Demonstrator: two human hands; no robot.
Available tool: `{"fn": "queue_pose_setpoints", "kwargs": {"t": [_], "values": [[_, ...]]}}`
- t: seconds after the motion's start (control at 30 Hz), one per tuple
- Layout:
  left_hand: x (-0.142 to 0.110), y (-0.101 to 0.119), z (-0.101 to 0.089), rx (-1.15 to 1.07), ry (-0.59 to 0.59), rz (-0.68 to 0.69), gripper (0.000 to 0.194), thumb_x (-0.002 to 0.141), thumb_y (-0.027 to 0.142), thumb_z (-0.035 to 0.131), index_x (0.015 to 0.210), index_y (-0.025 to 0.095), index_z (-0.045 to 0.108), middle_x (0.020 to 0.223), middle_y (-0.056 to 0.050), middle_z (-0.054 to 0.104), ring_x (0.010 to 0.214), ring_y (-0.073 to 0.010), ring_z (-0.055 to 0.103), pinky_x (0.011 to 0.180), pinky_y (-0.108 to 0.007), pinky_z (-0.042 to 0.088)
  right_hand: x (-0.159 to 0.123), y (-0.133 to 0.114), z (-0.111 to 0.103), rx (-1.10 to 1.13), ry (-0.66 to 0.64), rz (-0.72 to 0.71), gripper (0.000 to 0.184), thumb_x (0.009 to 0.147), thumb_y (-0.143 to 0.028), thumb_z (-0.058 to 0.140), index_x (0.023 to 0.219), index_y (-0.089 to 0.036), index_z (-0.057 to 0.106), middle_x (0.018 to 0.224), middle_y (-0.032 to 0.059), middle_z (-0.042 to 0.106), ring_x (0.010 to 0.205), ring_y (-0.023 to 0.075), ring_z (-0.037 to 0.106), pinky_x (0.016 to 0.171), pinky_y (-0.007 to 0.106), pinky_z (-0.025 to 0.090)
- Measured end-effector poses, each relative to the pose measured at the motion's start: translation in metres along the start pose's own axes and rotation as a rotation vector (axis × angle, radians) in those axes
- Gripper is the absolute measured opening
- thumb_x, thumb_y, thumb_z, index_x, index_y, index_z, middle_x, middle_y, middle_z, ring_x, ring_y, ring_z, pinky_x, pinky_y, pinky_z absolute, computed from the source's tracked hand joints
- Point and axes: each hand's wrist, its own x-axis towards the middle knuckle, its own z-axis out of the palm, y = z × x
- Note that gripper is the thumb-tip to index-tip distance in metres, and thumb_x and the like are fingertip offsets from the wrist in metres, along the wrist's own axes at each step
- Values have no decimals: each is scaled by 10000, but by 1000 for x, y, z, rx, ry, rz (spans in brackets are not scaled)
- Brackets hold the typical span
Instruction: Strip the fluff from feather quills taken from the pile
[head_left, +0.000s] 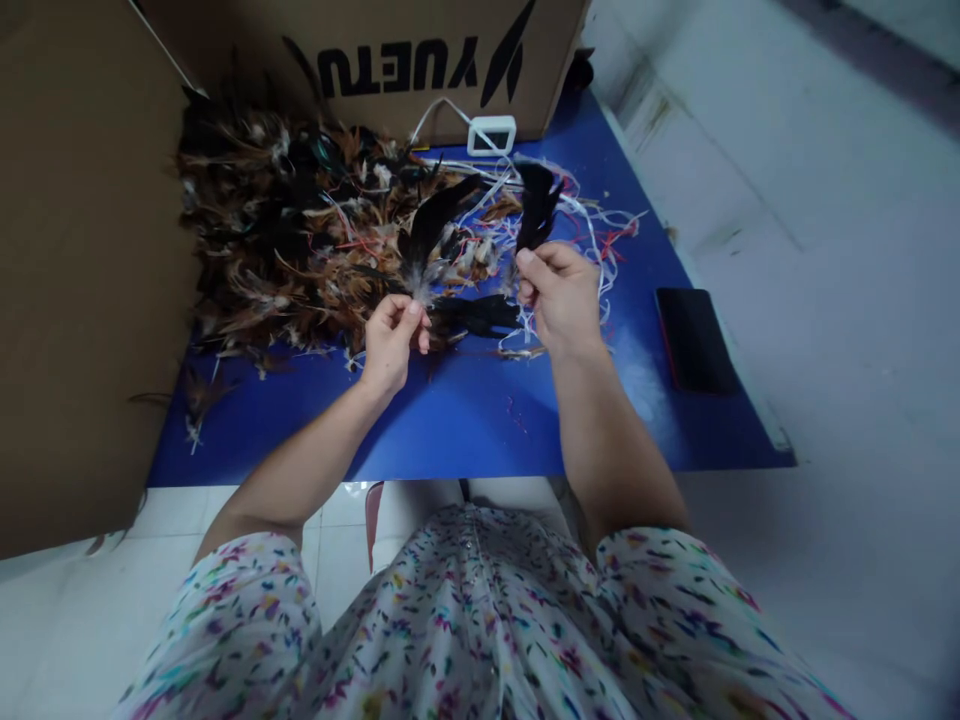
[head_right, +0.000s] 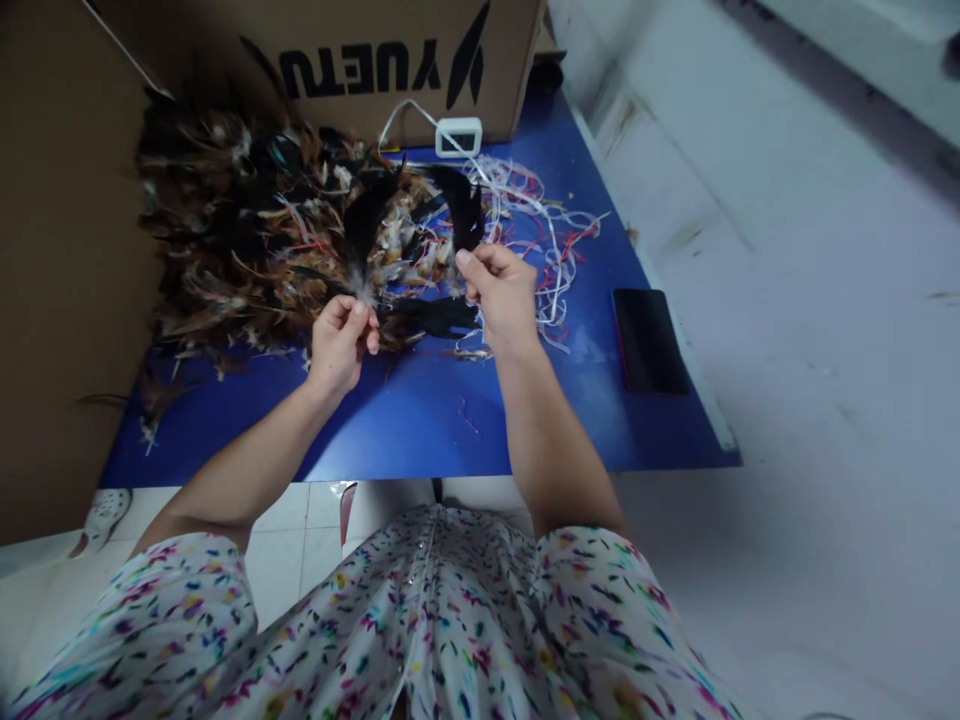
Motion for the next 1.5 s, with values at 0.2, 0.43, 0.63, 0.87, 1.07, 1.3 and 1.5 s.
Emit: {"fn": "queue_pose_setpoints", "kwargs": {"t": [0.2,0.43,0.63,0.87,1.07,1.3,1.5], "values": [[-4,2,3,-8,-42,-47,590,599,567,928,752,186,505,593,79,638,377,-39,525,355,-149,399,-9,-8,8,47,-159,107,558,675,-696,858,757,-227,567,694,-44,584,558,71,538,497,221,457],[-9,5,5,20,-91,-107,573,620,558,920,729,183,500,610,71,635,398,-35,527,370,-153,405,-16,-3,16,-30,-247,133,576,674,-750,819,854,-252,592,730,-24,577,662,134,630,550,268,529],[-8,5,5,48,-91,-143,515,709,524,883,733,182,497,612,64,631,398,-32,521,373,-153,397,-19,-5,21,-37,-253,110,598,635,-755,838,870,-254,613,721,-24,620,662,150,662,557,280,546],[-9,4,6,48,-113,-173,532,677,544,896,747,183,510,634,46,678,404,-45,542,374,-163,413,-26,-10,30,-73,-256,21,585,602,-729,874,807,-251,607,711,-25,651,635,154,652,547,298,545],[-11,4,6,61,-121,-211,568,604,565,925,752,177,538,705,5,740,419,-53,571,385,-170,441,-28,-7,31,-139,-233,-12,586,616,-765,842,771,-247,616,703,-15,652,633,160,641,566,318,558],[-10,3,5,49,-140,-238,543,594,544,937,734,172,567,674,12,731,426,-55,580,393,-168,459,-29,-9,32,-182,-242,-76,527,670,-716,845,756,-235,647,723,2,643,613,155,621,570,329,561],[-10,2,4,56,-148,-238,549,570,550,944,739,165,591,680,-5,743,431,-62,588,396,-174,472,-32,-14,37,-155,-223,-64,545,620,-725,863,770,-239,666,821,5,674,651,150,641,579,312,572]]}}
